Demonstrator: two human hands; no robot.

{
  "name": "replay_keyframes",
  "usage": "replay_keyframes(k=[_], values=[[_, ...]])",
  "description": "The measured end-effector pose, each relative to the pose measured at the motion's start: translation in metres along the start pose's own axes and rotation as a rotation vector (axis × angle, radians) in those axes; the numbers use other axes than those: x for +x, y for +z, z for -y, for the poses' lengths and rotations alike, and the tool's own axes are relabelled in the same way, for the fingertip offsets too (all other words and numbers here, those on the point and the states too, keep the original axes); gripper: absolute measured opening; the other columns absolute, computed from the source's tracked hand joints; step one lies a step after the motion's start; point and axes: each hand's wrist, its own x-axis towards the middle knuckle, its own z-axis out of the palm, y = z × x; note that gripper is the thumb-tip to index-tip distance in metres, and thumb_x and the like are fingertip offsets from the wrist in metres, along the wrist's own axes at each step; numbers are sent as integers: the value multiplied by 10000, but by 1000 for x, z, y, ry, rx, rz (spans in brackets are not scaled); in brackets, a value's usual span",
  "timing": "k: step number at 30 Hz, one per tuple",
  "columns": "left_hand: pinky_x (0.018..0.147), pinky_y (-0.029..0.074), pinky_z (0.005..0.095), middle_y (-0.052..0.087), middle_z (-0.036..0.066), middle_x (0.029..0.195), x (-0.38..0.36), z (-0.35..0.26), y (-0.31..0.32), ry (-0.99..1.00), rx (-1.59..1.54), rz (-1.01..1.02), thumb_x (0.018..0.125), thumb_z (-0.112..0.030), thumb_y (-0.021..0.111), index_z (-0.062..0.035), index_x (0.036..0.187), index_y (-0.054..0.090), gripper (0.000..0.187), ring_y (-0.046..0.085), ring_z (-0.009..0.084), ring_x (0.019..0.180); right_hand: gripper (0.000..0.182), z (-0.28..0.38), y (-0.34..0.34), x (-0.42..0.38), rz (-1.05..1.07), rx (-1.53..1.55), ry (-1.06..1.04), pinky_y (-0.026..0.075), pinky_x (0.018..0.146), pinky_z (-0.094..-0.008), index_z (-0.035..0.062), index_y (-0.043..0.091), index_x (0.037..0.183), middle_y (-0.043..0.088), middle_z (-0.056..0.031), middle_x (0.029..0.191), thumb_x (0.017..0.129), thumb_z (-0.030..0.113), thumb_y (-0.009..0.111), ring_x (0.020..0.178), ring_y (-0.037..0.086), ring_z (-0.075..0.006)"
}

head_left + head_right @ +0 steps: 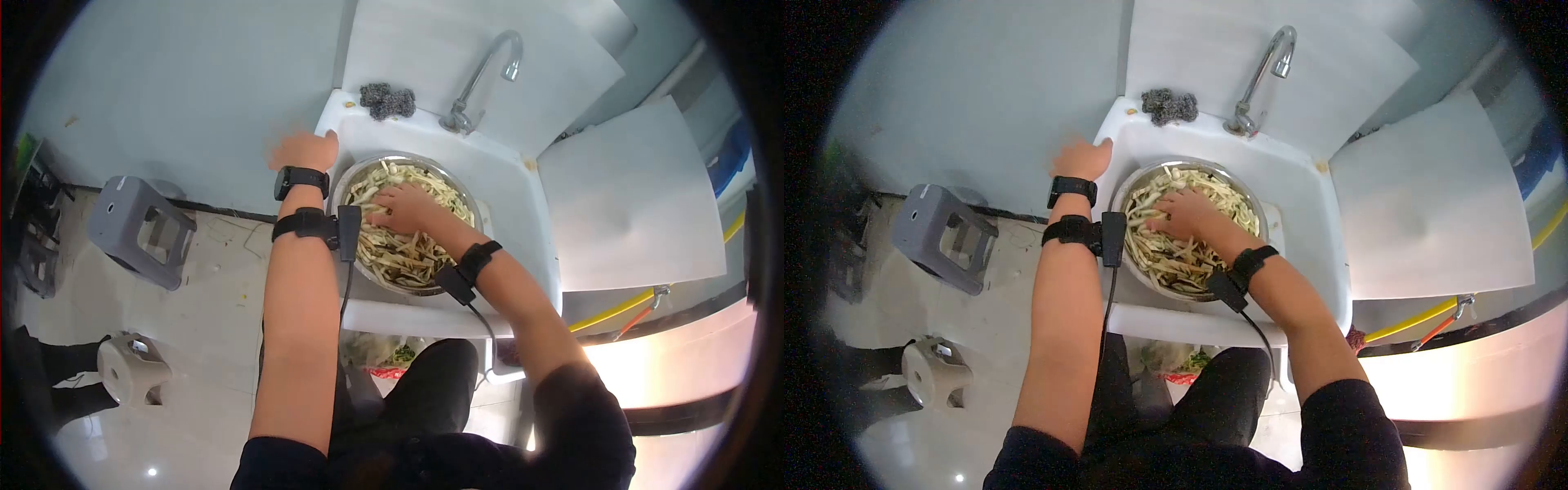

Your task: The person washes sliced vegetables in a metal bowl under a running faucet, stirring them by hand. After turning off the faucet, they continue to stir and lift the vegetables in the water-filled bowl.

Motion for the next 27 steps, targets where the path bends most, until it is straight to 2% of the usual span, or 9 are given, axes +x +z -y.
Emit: replay_keyframes(k=[4,8,9,14,16,19,22,23,27], values=[[985,355,567,593,157,1233,-7,-7,-6,-20,32,216,803,-490,553,-82,1197,593,568,536,329,1181,670,11,15,5,96,-181,24,220,1106,-498,197,489,1358,414,-83,1437,909,651,286,1321,378,-292],[932,436,499,627,124,1189,-4,2,-1,73,48,246,775,-336,624,-80,1187,596,486,589,302,1123,679,-4,-4,-3,141,-112,82,202,1104,-521,175,444,1393,398,-84,1446,926,622,234,1331,354,-304],[920,453,475,634,122,1178,2,5,4,93,44,256,769,-292,631,-76,1184,596,469,599,295,1110,667,5,-8,-4,159,-137,139,219,1113,-499,183,458,1377,401,-96,1436,919,637,286,1323,350,-333],[891,497,403,649,153,1137,12,5,16,92,23,222,759,-182,617,-65,1133,621,392,626,300,1060,499,-35,41,11,96,21,-156,327,1062,-479,210,488,1353,426,-126,1411,920,457,463,1289,403,-329],[876,509,391,655,164,1114,9,4,12,118,1,194,758,-184,617,-57,1117,628,381,634,305,1038,412,-28,2,-13,55,112,-42,376,1034,-439,187,546,1299,450,-142,1387,912,327,527,1246,453,-327],[856,521,396,655,233,1048,10,5,14,131,-44,128,640,-269,694,24,1054,639,511,643,356,984,408,-23,-32,-27,62,222,-130,394,1012,-385,182,622,1222,507,-130,1335,858,365,595,1177,511,-332],[863,517,399,651,232,1065,7,6,10,138,-50,187,644,-273,687,23,1062,634,515,637,357,999,259,6,-50,-40,-35,507,-228,405,988,-403,119,661,1102,518,-100,1319,868,211,599,1138,541,-307],[860,517,400,651,231,1063,6,6,11,135,-42,172,643,-277,687,22,1064,634,519,637,358,998,324,22,-53,-45,85,560,-182,375,1008,-417,146,617,1183,530,-69,1302,875,242,589,1143,541,-275],[844,521,404,658,231,1041,5,5,12,165,-12,123,640,-286,683,21,1048,644,512,642,361,977,431,35,-8,-47,83,52,-264,338,1039,-485,202,509,1323,540,-99,1293,917,348,504,1230,477,-270]])
